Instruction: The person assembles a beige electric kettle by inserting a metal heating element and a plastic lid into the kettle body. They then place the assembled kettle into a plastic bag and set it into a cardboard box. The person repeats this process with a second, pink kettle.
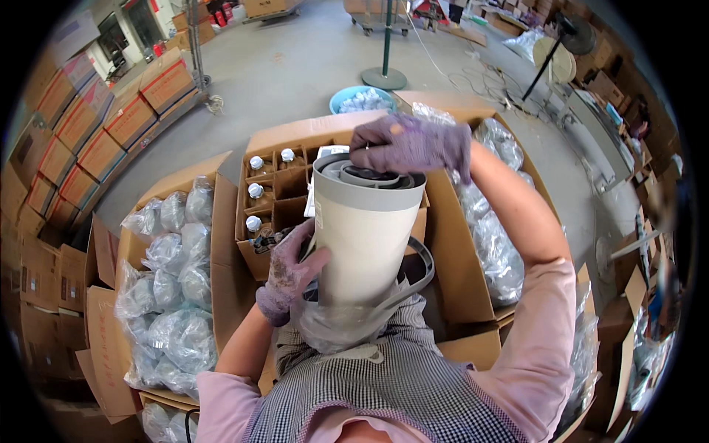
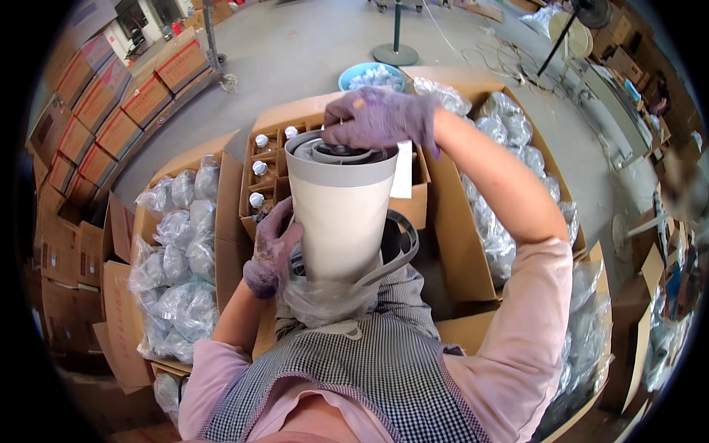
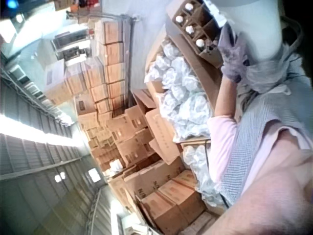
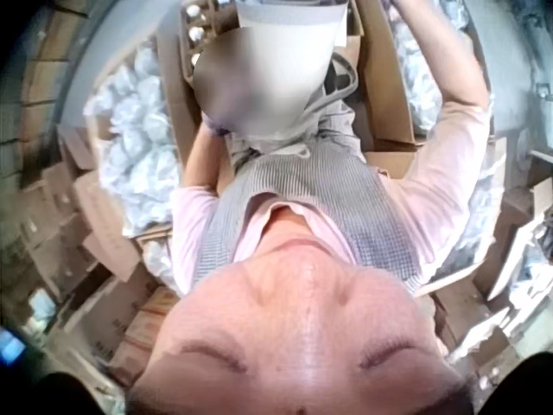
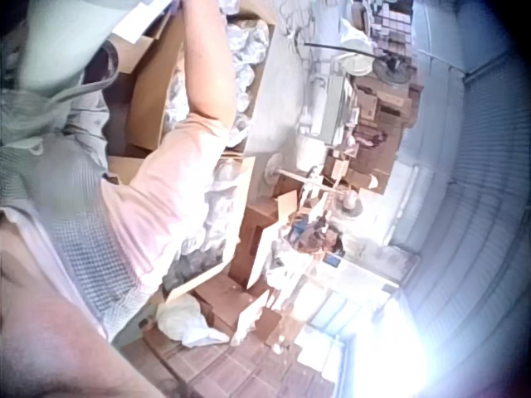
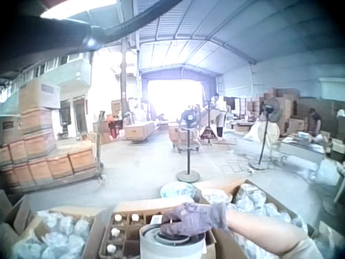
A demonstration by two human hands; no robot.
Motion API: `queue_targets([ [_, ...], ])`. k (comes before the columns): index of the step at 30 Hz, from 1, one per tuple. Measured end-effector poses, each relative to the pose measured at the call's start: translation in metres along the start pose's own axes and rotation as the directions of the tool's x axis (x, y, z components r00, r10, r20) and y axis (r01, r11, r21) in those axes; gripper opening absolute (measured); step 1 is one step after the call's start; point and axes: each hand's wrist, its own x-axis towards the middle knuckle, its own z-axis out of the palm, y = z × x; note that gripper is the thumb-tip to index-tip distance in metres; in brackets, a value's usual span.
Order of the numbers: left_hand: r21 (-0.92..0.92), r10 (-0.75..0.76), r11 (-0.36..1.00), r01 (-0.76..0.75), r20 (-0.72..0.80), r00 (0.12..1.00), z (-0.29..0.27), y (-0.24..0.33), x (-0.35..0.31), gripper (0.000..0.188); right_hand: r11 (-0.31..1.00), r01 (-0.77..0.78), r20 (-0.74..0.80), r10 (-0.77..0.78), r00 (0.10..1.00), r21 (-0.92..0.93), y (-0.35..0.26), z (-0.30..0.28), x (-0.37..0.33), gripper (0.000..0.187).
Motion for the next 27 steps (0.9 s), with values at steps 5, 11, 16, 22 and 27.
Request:
queue_targets([
  [5,0.138,-0.011,0.99,0.012,-0.01,1.0,0.006,0.015,0.001,0.069,0.971,0.173,-0.006,-0.177,0.984,-0.166,0.017,0.002,0.015,0.042],
  [11,0.188,-0.086,0.977,0.098,-0.074,0.994,0.015,0.005,0.003,0.061,0.62,0.538,0.261,-0.484,0.835,-0.572,0.061,0.017,0.077,0.037],
  [16,-0.186,-0.037,0.982,0.042,0.033,0.999,-0.015,-0.013,-0.001,0.054,0.773,0.348,0.014,-0.402,0.916,-0.531,0.06,0.032,0.082,0.035],
  [22,0.137,0.324,0.906,-0.401,0.386,0.864,-0.066,-0.013,-0.013,0.046,0.97,0.086,0.01,-0.09,0.996,0.229,0.052,0.021,0.049,0.062],
  [27,-0.358,-0.048,0.934,-0.002,-0.131,0.99,-0.067,-0.009,0.057,0.033,0.95,0.297,-0.108,-0.287,0.952,0.096,0.047,0.023,0.033,0.056],
])
